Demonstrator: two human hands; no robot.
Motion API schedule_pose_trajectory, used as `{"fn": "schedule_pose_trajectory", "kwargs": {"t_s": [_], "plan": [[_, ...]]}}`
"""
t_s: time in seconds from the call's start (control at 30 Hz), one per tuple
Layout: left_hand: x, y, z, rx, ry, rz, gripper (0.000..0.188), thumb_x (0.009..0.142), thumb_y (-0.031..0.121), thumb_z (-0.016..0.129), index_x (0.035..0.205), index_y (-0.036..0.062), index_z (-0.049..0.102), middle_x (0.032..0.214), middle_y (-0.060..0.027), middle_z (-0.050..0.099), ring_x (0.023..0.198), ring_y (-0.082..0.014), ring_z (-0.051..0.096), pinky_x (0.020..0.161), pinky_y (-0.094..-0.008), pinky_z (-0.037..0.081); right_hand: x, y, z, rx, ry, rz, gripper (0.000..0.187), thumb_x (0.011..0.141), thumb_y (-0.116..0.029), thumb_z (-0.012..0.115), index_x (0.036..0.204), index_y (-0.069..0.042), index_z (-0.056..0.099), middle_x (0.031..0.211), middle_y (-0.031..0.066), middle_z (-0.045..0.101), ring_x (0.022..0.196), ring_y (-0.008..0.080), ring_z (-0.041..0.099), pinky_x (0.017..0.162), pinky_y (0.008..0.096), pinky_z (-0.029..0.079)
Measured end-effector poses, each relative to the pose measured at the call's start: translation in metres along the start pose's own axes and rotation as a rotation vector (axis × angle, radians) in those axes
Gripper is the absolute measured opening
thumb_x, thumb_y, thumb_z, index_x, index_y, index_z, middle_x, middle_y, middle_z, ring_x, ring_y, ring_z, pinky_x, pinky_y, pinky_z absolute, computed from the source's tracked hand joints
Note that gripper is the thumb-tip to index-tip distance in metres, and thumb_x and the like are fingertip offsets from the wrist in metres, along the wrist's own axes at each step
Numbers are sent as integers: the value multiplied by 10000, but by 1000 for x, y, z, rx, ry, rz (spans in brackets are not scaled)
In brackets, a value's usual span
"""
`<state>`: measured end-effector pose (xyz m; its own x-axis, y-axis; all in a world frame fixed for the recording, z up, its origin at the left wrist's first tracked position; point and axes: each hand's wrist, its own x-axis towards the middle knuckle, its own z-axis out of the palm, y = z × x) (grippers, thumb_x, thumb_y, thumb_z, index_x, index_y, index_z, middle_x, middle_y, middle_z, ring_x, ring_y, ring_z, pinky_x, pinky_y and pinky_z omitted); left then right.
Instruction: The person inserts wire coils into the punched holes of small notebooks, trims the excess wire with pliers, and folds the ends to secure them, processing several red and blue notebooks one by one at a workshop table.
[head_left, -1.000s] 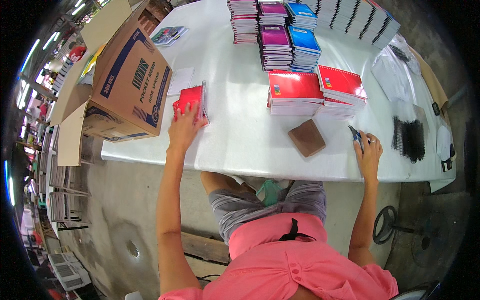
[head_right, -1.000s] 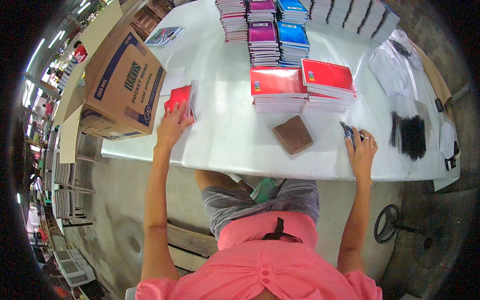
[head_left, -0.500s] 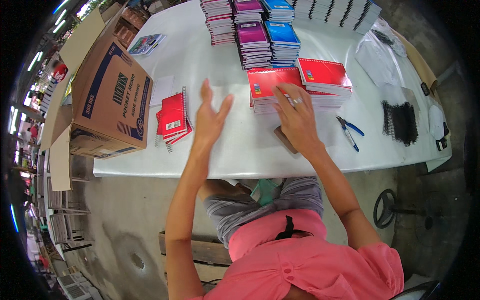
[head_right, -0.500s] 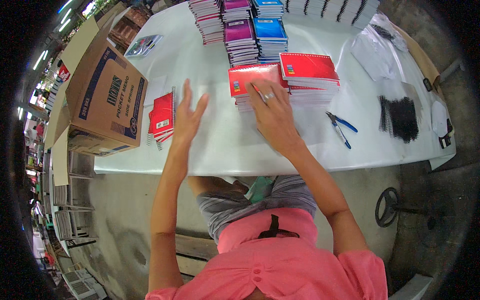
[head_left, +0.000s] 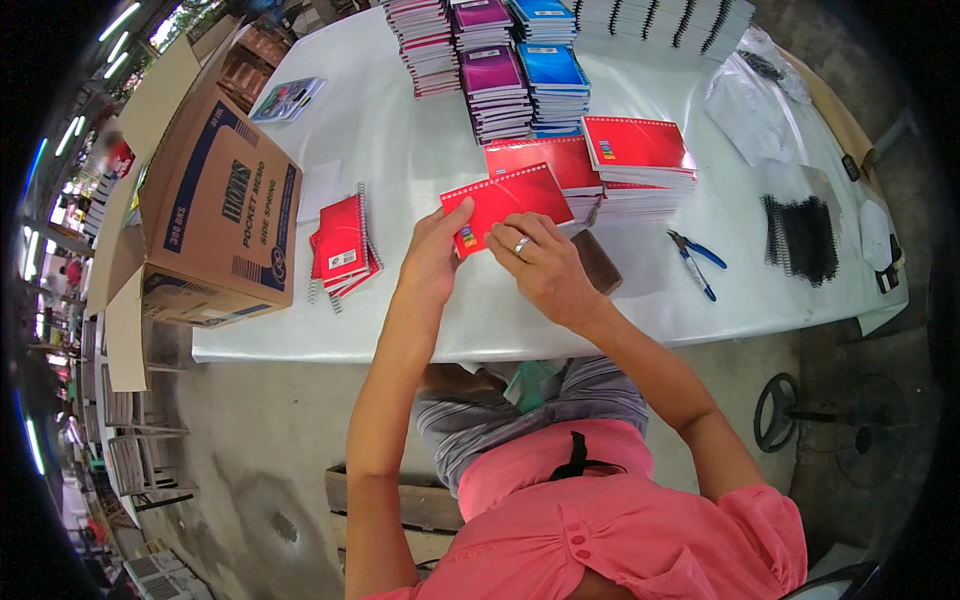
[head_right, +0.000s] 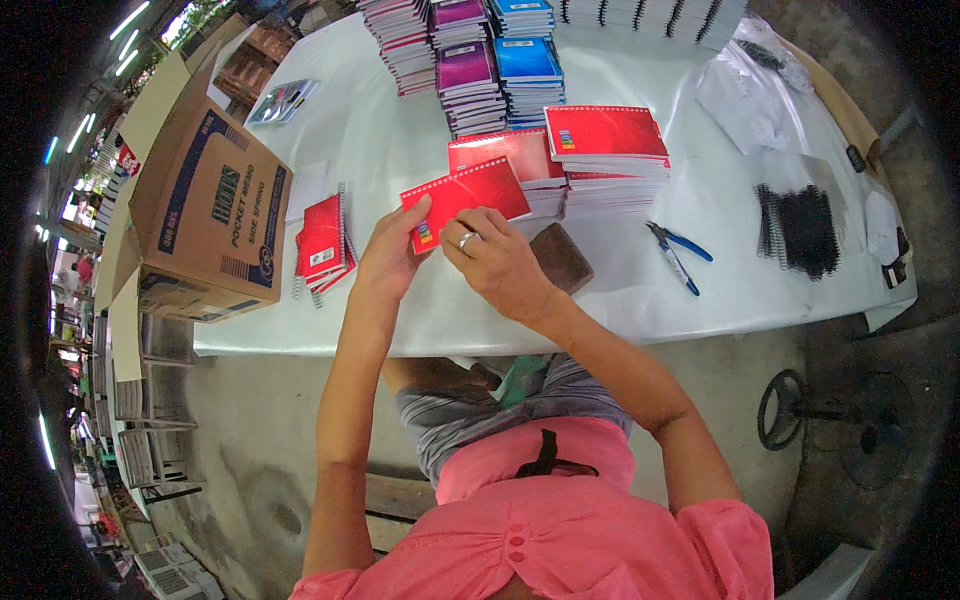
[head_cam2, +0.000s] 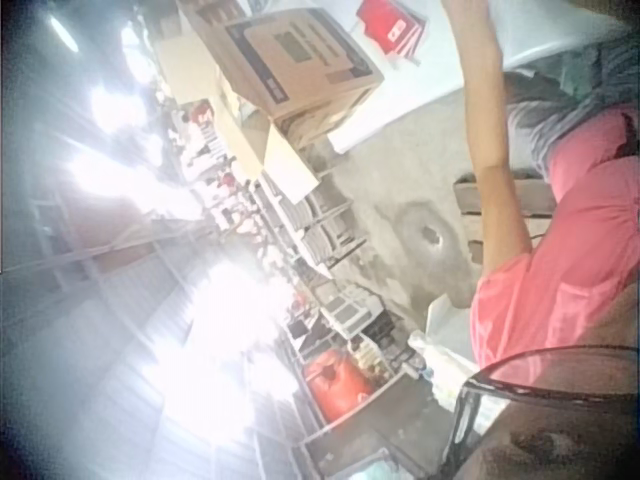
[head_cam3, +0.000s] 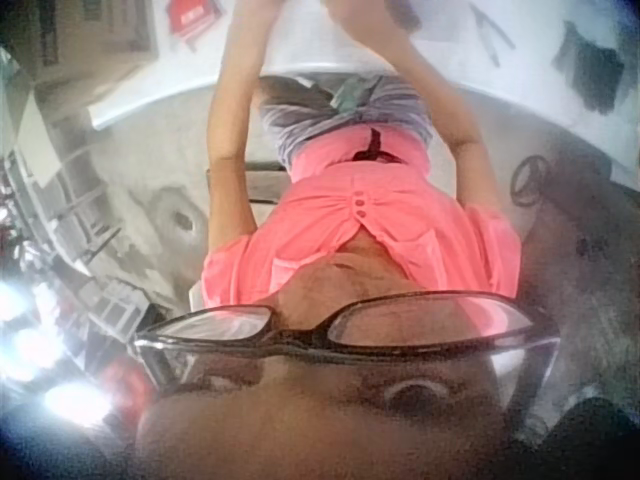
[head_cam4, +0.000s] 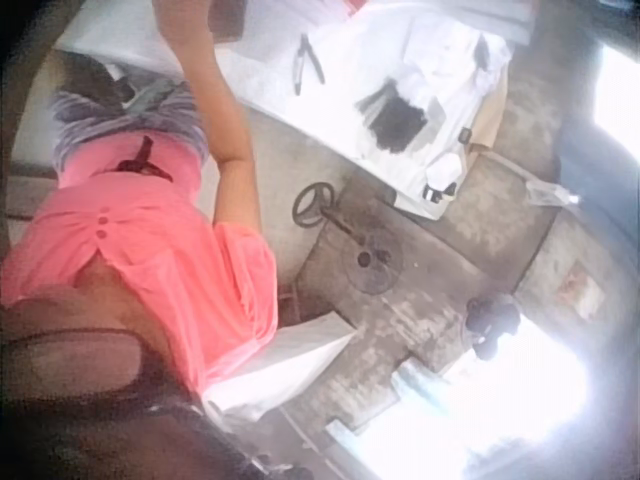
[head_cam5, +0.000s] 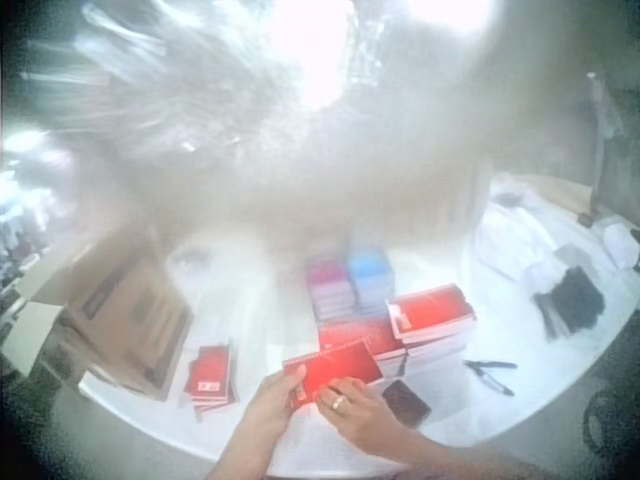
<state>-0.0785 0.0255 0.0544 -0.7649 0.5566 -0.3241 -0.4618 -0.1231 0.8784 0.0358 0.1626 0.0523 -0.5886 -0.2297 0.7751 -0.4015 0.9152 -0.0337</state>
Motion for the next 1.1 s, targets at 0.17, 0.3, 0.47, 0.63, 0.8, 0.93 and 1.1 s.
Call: {"fn": "schedule_pose_trajectory", "kwargs": {"t_s": [0.17,0.3,0.47,0.63,0.8,0.93,1.1], "plan": [[-55,7,-17,-22,-29,248,419,993,104,521,1378,-56,473,1300,-138,593,1167,-166,575,998,-331,457,7,-17,-28,415,169,467,317,764,-128,761,1042,-28,644,1140,105,583,1135,262,534,960,406,437],[-85,-23,-41,83,-228,395,458,987,102,521,1412,-45,433,1430,-162,490,1304,-257,491,1119,-403,363,-14,-12,-39,612,198,775,319,770,-121,787,1036,-14,647,1060,78,637,1054,231,593,899,354,468],[-91,-53,-60,473,-320,225,733,866,242,708,1464,-8,367,1492,-188,415,1404,-316,359,1180,-460,197,-80,-20,-15,951,-226,906,214,814,-65,751,1008,-2,685,845,72,704,782,144,658,729,270,507],[-118,-25,-8,1162,-14,695,990,782,389,740,1533,28,206,1596,-191,182,1492,-382,66,1178,-522,123,-102,-37,-1,881,-131,872,215,820,33,691,1031,-8,691,939,96,727,871,145,682,784,283,519],[-99,-43,23,1782,-91,747,758,864,388,642,1472,51,340,1519,-181,346,1430,-420,233,1124,-610,187,-95,-45,-2,843,-204,855,225,834,30,660,1056,6,680,1010,115,720,964,179,684,828,305,526],[-92,-53,13,1763,-174,758,553,961,361,519,1436,102,402,1413,-100,519,1262,-377,514,1025,-540,403,-90,-20,-49,777,-85,879,206,873,-15,636,1073,-1,688,1047,123,715,987,199,673,875,343,514],[-97,-49,17,1665,-223,616,535,963,379,514,1440,165,404,1323,-98,590,1103,-335,633,761,-473,551,-122,143,-155,-299,331,788,104,892,-57,636,963,-20,702,947,128,714,861,228,680,785,315,514]]}}
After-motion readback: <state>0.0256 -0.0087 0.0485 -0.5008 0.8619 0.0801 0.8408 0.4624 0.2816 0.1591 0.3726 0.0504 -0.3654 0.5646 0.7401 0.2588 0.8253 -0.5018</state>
